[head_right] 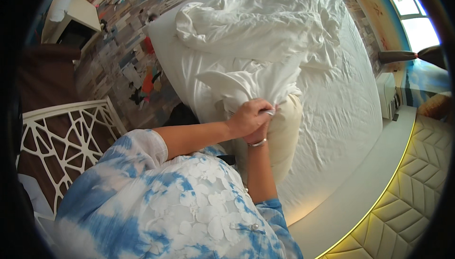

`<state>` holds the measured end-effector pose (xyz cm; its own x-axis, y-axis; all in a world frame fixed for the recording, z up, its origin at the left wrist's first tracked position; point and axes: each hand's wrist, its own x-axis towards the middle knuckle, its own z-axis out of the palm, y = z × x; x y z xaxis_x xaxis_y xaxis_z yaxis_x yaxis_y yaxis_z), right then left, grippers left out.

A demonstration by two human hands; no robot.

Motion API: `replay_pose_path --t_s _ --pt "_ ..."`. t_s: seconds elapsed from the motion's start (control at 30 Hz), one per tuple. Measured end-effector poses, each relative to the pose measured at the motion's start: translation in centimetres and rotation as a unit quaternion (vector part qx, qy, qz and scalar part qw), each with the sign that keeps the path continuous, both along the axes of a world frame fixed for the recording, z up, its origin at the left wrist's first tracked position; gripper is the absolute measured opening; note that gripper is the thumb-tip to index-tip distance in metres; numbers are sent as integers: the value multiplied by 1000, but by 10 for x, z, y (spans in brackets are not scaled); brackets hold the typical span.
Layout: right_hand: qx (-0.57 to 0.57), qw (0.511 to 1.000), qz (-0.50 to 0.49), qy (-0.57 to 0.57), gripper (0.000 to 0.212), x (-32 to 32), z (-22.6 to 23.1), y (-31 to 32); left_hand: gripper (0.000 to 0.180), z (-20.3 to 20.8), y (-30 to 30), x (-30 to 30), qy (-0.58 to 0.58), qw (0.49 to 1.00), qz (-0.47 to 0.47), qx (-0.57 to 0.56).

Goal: The person inserts a pillow into a white pillowcase on a bed. They align the corners, push the pillow inside, and smooth the case before placing the finished pillow on the bed.

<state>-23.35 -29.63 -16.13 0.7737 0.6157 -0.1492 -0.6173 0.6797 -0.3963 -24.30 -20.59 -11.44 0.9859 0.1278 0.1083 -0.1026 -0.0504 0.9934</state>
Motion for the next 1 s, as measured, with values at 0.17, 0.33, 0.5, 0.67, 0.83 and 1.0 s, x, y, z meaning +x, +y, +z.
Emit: replay_pose_path --t_s 0.17,0.33,0.5,0.67,0.83,1.0 --pt "-15 996 -23 -89 71 20 -15 -28 33 -1 2 4 -158 972 -87 149" --pt "-25 991 -34 125 99 27 5 -18 45 5 40 12 -211 955 -6 210" --pt "-63 985 -91 136 104 42 11 -4 32 -32 68 9 -32 990 85 111" --pt "-143 981 -76 104 105 46 20 -1 29 -54 60 13 8 990 14 138" --pt "-125 980 -96 123 104 52 32 -10 34 -67 62 17 -31 988 2 151" --pt "-168 966 -171 102 99 53 46 -19 59 -131 52 11 55 971 150 177"
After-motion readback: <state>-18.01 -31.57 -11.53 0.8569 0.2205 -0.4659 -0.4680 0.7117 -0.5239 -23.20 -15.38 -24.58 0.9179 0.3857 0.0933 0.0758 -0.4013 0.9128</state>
